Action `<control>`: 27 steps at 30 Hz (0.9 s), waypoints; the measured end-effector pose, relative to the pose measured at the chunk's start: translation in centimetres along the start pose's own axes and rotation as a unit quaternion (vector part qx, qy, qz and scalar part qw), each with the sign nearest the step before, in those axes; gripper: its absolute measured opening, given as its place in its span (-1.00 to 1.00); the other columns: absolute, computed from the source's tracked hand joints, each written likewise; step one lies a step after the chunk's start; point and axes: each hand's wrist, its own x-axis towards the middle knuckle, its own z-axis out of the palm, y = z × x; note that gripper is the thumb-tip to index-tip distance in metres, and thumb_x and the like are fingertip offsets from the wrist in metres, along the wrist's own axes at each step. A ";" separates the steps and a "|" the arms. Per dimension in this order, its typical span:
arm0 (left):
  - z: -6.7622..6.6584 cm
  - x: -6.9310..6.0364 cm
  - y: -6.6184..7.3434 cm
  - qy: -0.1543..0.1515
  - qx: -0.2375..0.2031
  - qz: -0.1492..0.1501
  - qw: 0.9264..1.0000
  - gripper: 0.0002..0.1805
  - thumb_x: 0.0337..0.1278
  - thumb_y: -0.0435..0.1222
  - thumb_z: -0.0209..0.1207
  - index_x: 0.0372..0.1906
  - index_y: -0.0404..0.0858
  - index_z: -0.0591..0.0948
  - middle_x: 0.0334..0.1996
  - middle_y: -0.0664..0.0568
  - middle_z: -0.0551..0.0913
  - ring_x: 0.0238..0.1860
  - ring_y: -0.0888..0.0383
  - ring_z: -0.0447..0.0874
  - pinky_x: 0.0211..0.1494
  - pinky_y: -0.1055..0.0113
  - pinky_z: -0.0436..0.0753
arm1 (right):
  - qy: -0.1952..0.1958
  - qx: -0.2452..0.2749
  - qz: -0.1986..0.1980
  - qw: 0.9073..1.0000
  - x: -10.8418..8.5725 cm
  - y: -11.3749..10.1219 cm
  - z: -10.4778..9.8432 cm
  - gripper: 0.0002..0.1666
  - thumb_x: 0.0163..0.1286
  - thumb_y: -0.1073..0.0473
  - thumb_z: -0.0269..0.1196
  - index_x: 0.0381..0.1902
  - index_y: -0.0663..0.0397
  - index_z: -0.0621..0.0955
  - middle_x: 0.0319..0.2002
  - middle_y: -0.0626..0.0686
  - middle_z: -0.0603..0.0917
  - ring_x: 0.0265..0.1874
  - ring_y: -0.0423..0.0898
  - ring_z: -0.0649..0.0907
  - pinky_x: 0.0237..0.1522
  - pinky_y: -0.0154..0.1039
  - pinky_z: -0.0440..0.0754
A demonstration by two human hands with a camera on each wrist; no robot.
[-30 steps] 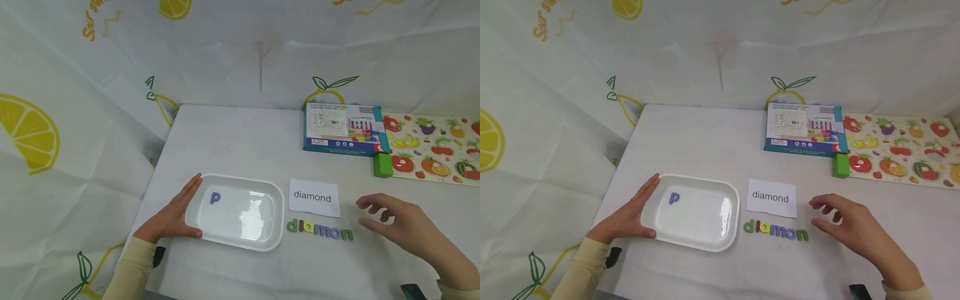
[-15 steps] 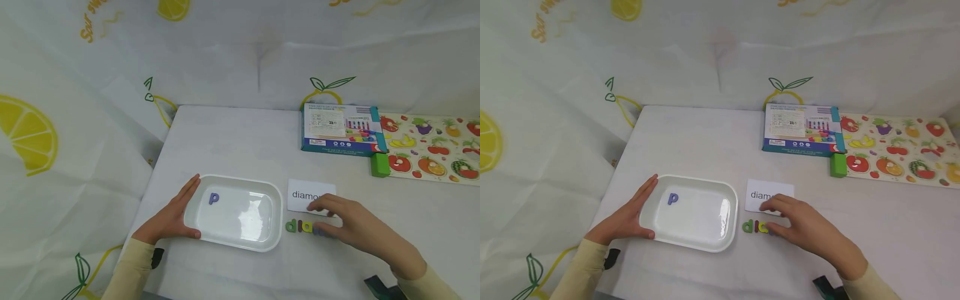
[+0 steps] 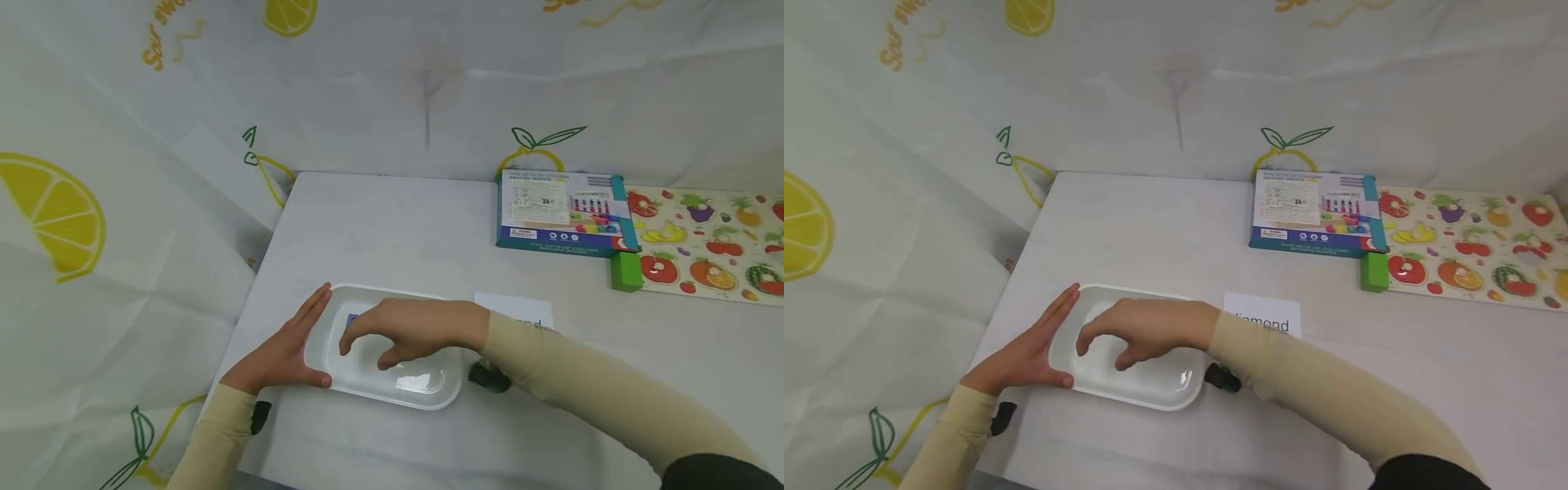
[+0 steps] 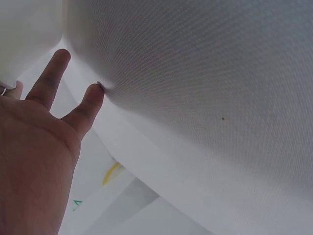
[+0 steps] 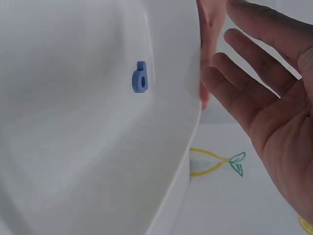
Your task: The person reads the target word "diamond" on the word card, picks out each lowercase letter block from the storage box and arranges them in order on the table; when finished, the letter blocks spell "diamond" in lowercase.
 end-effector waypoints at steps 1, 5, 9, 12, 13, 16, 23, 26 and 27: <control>0.0 0.0 0.0 -0.001 0.000 0.000 1.000 0.55 -0.34 0.34 0.51 0.66 -0.09 -0.20 0.64 0.18 -0.30 0.59 -0.02 -0.14 0.37 -0.27 0.26 | -0.016 0.004 0.002 1.000 1.0 0.6 0.0 -0.40 0.26 0.30 0.47 0.23 -0.14 0.60 0.14 -0.28 0.61 0.13 -0.29 0.57 0.18 -0.35 0.46; 0.1 0.3 0.0 -0.003 0.001 -0.001 1.000 0.55 -0.35 0.30 0.54 0.67 -0.06 -0.20 0.64 0.20 -0.30 0.60 0.01 -0.13 0.38 -0.24 0.27 | -0.057 0.011 0.017 0.998 4.0 3.3 0.5 -0.44 0.23 0.41 0.42 0.15 -0.15 0.64 0.08 -0.22 0.65 0.08 -0.15 0.59 0.14 -0.33 0.45; 0.2 0.2 -0.1 0.000 0.007 -0.001 1.000 0.56 -0.36 0.23 0.59 0.66 -0.09 -0.19 0.64 0.20 -0.30 0.60 0.01 -0.14 0.38 -0.24 0.27 | -0.060 0.000 0.015 0.998 5.9 5.3 1.3 -0.45 0.22 0.49 0.34 0.10 -0.12 0.66 0.04 -0.17 0.66 0.05 -0.10 0.57 0.14 -0.36 0.41; 0.0 0.0 -0.1 0.004 0.010 0.002 1.000 0.56 -0.37 0.21 0.60 0.66 -0.11 -0.18 0.64 0.19 -0.30 0.60 0.01 -0.14 0.38 -0.25 0.26 | -0.045 -0.006 0.004 0.999 6.7 6.1 1.9 -0.46 0.22 0.53 0.26 0.08 -0.08 0.68 0.02 -0.14 0.68 0.01 -0.09 0.57 0.10 -0.37 0.41; 0.0 0.0 -0.1 0.004 0.011 0.002 1.000 0.56 -0.37 0.21 0.60 0.66 -0.11 -0.18 0.64 0.19 -0.30 0.60 0.02 -0.15 0.38 -0.25 0.25 | -0.039 -0.010 0.003 0.999 6.9 6.3 2.0 -0.46 0.22 0.54 0.24 0.07 -0.07 0.69 0.01 -0.13 0.69 0.00 -0.09 0.58 0.10 -0.37 0.41; 0.0 -0.1 -0.3 0.006 0.017 0.009 1.000 0.56 -0.37 0.23 0.59 0.66 -0.10 -0.18 0.65 0.18 -0.29 0.60 0.02 -0.14 0.38 -0.25 0.26 | -0.024 -0.045 -0.002 0.999 7.3 6.6 2.6 -0.48 0.26 0.54 0.23 0.06 -0.07 0.71 -0.03 -0.16 0.71 -0.02 -0.14 0.60 0.11 -0.41 0.41; -0.1 0.0 -0.1 0.008 0.020 0.017 1.000 0.54 -0.34 0.38 0.48 0.67 -0.07 -0.19 0.65 0.14 -0.28 0.59 0.00 -0.11 0.37 -0.29 0.23 | -0.002 -0.150 -0.049 0.987 7.9 6.9 3.6 -0.61 0.31 0.47 0.30 -0.04 -0.09 0.75 -0.11 -0.22 0.73 -0.05 -0.20 0.61 0.13 -0.40 0.42; -0.1 -0.1 -0.1 0.008 0.018 0.019 1.000 0.53 -0.32 0.44 0.42 0.67 -0.08 -0.19 0.65 0.11 -0.27 0.59 -0.02 -0.10 0.36 -0.31 0.23 | -0.020 -0.174 -0.055 0.983 8.1 6.6 4.0 -0.63 0.29 0.46 0.32 -0.11 -0.13 0.73 -0.16 -0.20 0.67 -0.12 -0.20 0.57 0.05 -0.42 0.41; -0.1 -0.2 -0.1 0.009 0.017 0.019 1.000 0.53 -0.32 0.46 0.40 0.67 -0.09 -0.18 0.65 0.10 -0.27 0.59 -0.03 -0.09 0.36 -0.31 0.23 | -0.033 -0.177 -0.055 0.982 8.1 6.4 4.1 -0.62 0.27 0.48 0.31 -0.13 -0.12 0.72 -0.20 -0.18 0.64 -0.17 -0.21 0.56 -0.01 -0.43 0.41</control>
